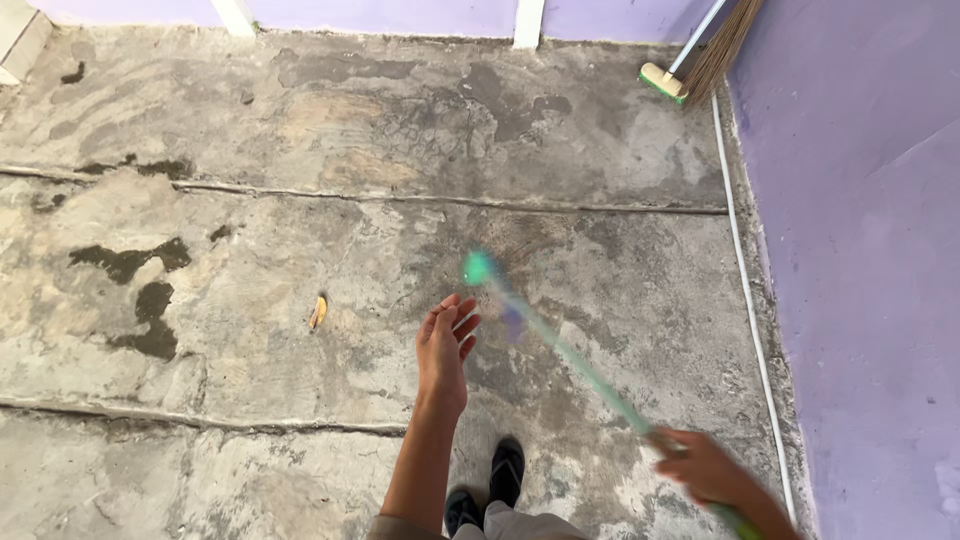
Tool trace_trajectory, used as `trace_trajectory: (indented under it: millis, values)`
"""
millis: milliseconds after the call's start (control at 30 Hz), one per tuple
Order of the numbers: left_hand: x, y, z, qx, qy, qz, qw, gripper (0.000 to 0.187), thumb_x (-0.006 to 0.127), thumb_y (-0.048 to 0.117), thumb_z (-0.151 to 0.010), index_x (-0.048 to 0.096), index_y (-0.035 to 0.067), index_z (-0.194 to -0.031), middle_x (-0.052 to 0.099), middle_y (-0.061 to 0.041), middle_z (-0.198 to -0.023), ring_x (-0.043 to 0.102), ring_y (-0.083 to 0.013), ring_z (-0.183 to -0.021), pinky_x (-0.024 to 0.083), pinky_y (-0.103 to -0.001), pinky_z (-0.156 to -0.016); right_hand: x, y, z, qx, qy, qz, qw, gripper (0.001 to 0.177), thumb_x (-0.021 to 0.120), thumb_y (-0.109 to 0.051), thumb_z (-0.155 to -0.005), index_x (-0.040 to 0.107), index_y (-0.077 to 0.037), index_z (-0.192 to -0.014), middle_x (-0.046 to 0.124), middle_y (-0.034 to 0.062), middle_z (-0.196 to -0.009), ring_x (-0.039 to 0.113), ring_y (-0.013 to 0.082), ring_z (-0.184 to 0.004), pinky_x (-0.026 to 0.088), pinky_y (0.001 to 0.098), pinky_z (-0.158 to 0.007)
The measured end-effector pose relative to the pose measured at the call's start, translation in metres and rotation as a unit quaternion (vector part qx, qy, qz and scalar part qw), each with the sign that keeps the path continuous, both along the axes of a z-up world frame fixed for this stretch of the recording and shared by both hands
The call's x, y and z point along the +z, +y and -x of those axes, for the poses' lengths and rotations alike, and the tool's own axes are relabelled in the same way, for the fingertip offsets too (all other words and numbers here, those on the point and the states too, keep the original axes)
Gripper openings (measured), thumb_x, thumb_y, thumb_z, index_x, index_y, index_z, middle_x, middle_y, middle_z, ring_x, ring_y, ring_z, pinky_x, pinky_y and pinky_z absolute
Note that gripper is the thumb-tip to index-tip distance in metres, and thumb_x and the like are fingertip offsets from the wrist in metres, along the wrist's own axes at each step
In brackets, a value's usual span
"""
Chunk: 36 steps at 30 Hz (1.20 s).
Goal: The person sweeps debris across a concrete floor using a small hand broom, gathering the material into a pile and moving it toward an edge.
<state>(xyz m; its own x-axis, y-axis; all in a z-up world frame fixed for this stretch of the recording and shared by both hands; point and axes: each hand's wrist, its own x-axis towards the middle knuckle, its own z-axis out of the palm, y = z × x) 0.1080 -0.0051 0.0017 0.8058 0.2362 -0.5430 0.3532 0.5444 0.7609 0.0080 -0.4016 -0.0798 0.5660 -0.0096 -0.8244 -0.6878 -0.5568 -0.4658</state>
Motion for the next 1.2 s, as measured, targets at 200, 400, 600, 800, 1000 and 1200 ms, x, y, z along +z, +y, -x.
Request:
trace_trajectory:
  millis: [200,400,600,800,1000,1200]
  values:
    - [0.010,-0.008,-0.014,0.004,-0.010,0.005,1.000,0.037,0.046,0.026,-0.099,0.059,0.014,-0.132,0.069,-0.001,-0.126,0.062,-0.0169,-0.114,0.043,-0.035,-0.099,-0.063,-0.101,-0.063,0.009,-0.007,0.208,0.978,0.045,0.076,-0.016,-0.087,0.067,0.008,-0.125,0.077,0.0244,-0.088,0.066,0.0207,-0.049,0.055,0.0355,-0.046]
    - [0.016,-0.008,-0.015,0.015,-0.017,-0.008,1.000,0.037,0.046,0.027,-0.100,0.058,0.014,-0.132,0.069,-0.001,-0.126,0.063,-0.0158,-0.115,0.043,-0.035,-0.099,-0.115,-0.068,-0.093,-0.051,-0.037,0.291,0.955,0.048,0.073,-0.012,-0.085,0.055,0.014,-0.121,0.069,0.0246,-0.099,0.072,0.0295,-0.075,0.061,0.0384,-0.065]
    - [0.009,-0.001,-0.015,0.046,-0.017,-0.008,0.999,0.036,0.047,0.025,-0.098,0.060,0.013,-0.130,0.071,-0.002,-0.123,0.065,-0.0162,-0.110,0.046,-0.036,-0.097,-0.163,0.045,-0.060,0.158,-0.020,0.167,0.973,0.038,0.070,-0.010,-0.087,0.061,0.013,-0.115,0.068,0.0176,-0.090,0.066,0.0222,-0.064,0.057,0.0312,-0.054]
    - [0.010,-0.012,-0.025,0.034,-0.029,0.027,0.999,0.032,0.048,0.024,-0.100,0.060,0.014,-0.127,0.071,-0.001,-0.120,0.062,-0.0172,-0.108,0.043,-0.035,-0.093,-0.113,0.195,-0.047,0.283,0.007,0.018,0.959,0.033,0.070,-0.012,-0.090,0.063,0.010,-0.114,0.065,0.0084,-0.081,0.059,0.0121,-0.054,0.050,0.0226,-0.044]
    - [0.023,-0.015,-0.030,0.001,-0.032,0.001,0.999,0.031,0.049,0.026,-0.099,0.062,0.015,-0.124,0.073,-0.001,-0.119,0.065,-0.0167,-0.109,0.046,-0.036,-0.096,-0.004,0.190,-0.047,0.100,0.021,-0.139,0.985,0.038,0.070,-0.011,-0.088,0.064,0.004,-0.123,0.066,0.0045,-0.070,0.054,0.0093,-0.047,0.045,0.0215,-0.038]
    - [0.026,0.004,-0.029,-0.019,-0.040,0.024,0.999,0.032,0.050,0.028,-0.099,0.061,0.015,-0.126,0.072,-0.001,-0.120,0.065,-0.0154,-0.112,0.044,-0.035,-0.097,0.048,0.073,-0.016,0.022,0.007,-0.078,0.997,0.064,0.059,-0.054,-0.092,0.071,-0.009,-0.135,0.064,-0.0004,-0.063,0.037,0.0084,-0.040,0.034,0.0242,-0.036]
